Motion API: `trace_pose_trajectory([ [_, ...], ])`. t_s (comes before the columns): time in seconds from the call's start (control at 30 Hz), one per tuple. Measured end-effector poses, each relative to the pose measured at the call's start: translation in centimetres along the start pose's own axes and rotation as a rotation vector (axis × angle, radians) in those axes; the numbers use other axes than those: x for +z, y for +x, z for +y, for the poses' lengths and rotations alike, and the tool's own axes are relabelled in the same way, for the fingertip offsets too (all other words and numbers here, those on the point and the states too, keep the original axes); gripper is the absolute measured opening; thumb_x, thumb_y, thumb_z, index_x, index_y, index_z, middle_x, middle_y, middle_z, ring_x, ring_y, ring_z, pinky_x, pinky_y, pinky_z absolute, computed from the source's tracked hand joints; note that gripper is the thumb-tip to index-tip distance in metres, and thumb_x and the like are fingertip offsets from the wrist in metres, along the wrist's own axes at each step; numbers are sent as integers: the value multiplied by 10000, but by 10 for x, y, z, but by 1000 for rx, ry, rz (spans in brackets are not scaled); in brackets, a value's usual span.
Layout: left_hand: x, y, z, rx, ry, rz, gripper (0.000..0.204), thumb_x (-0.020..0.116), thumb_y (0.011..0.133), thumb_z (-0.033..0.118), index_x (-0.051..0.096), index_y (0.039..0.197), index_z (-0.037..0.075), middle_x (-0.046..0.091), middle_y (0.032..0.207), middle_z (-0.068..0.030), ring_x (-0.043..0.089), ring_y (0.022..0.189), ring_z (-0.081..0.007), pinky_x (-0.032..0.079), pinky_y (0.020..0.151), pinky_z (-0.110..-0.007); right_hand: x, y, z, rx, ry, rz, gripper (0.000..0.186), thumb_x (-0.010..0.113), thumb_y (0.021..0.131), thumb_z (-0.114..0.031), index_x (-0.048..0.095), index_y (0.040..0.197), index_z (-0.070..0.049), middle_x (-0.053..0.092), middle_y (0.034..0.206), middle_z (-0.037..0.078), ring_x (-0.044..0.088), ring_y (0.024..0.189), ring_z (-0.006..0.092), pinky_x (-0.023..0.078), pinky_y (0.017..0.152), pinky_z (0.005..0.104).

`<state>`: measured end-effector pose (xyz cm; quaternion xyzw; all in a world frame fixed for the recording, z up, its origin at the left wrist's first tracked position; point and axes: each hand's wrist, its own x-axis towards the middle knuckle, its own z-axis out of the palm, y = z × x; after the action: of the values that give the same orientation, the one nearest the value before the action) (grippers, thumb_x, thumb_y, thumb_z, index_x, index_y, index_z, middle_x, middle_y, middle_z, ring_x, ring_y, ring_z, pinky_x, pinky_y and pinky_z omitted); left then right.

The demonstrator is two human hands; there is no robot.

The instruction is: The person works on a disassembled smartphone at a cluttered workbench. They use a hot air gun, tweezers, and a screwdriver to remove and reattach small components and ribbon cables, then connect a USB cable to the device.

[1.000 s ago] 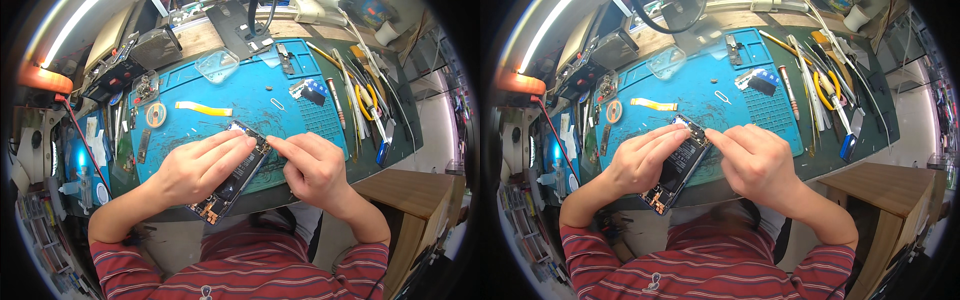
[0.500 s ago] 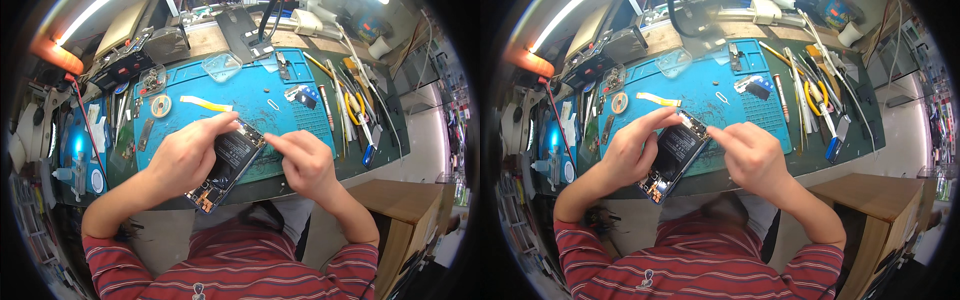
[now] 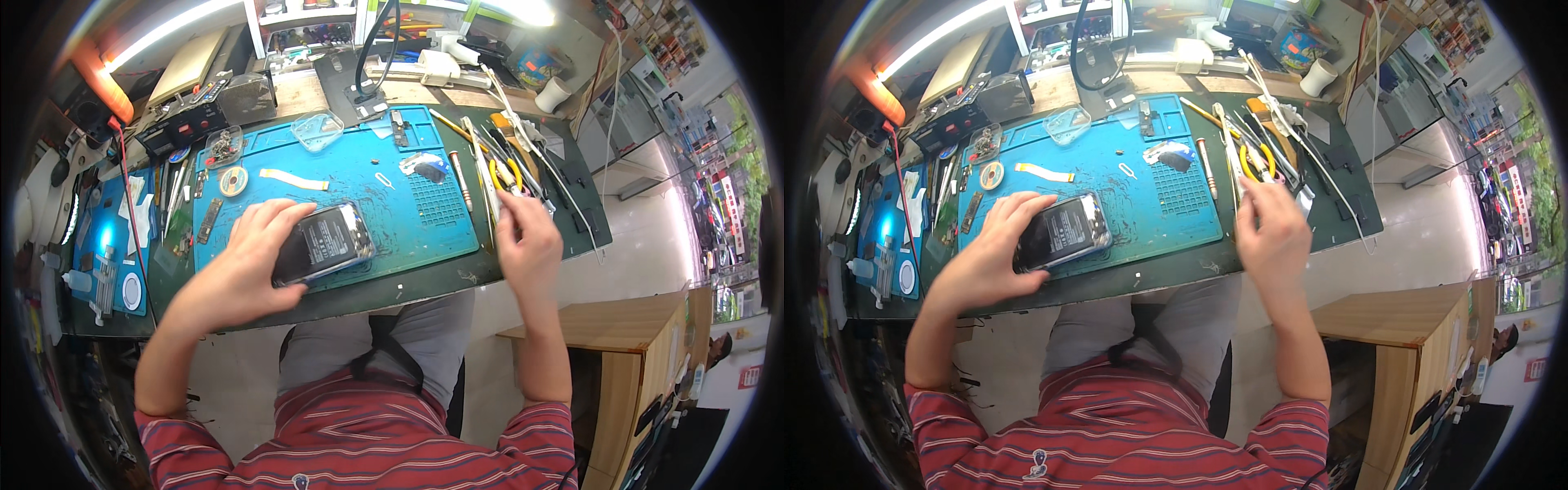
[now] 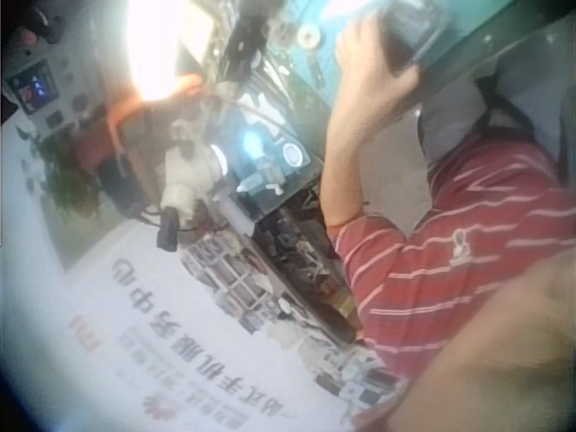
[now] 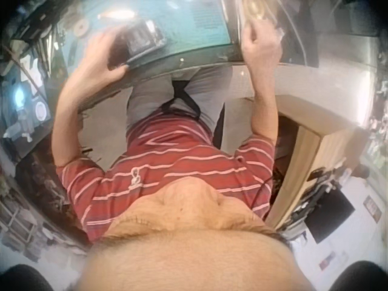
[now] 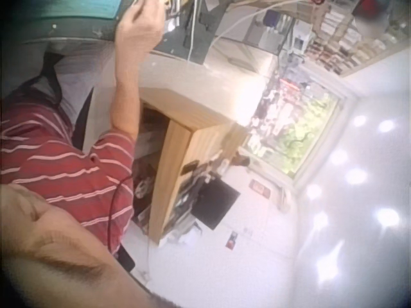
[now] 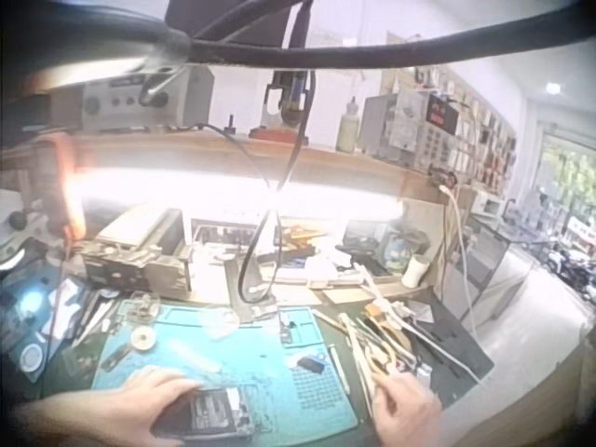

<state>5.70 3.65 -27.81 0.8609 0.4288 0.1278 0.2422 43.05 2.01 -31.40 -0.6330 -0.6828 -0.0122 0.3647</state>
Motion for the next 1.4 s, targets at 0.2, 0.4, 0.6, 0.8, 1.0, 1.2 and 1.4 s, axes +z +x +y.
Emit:
trace_pose_trajectory([
  [0.2,-13,9,-32,166,-157,-201,895,866,782,93,451,1573,41,496,1544,-192,451,1460,-384,373,1234,-454,-13,18,2,220,-181,-280,166,769,953,-233,724,971,-74,741,916,80,735,760,314,566,688,416],
  [0.4,15,-7,-13,264,118,108,716,873,809,218,595,1446,46,561,1489,-127,517,1371,-369,412,1174,-496,0,6,7,17,-495,-281,190,745,927,-177,706,1077,-68,762,994,115,748,834,347,595,739,452],
  [0.6,53,-11,-4,283,261,238,614,848,817,273,671,1389,135,586,1412,-60,548,1274,-293,457,1065,-468,-13,16,25,-76,-468,-304,289,686,904,-85,694,1181,-5,730,968,166,752,842,318,592,751,427],
  [0.8,59,-10,-4,292,289,291,618,852,807,249,680,1392,149,604,1385,-63,576,1232,-288,472,1032,-457,-27,18,-7,383,193,-292,234,732,968,-53,714,1189,21,750,920,79,750,836,125,571,736,261],
  [1.0,47,-9,1,218,185,260,720,877,786,330,637,1430,117,602,1435,-103,564,1324,-335,454,1115,-510,6,0,-14,125,496,-194,175,735,1022,-94,743,1152,21,754,965,83,721,789,137,564,726,264],
  [1.2,39,3,-13,176,219,233,810,888,779,419,598,1438,48,594,1429,-139,574,1308,-361,449,1134,-513,11,28,-40,38,171,-281,210,729,1010,-120,730,1186,-5,675,810,92,631,648,204,510,660,339],
  [1.4,39,12,-10,119,221,367,738,883,784,420,645,1363,28,659,1318,-153,621,1224,-357,492,1073,-454,18,47,-30,-45,-313,-400,258,777,950,-253,747,1123,-63,762,880,132,748,798,324,577,742,433],
])
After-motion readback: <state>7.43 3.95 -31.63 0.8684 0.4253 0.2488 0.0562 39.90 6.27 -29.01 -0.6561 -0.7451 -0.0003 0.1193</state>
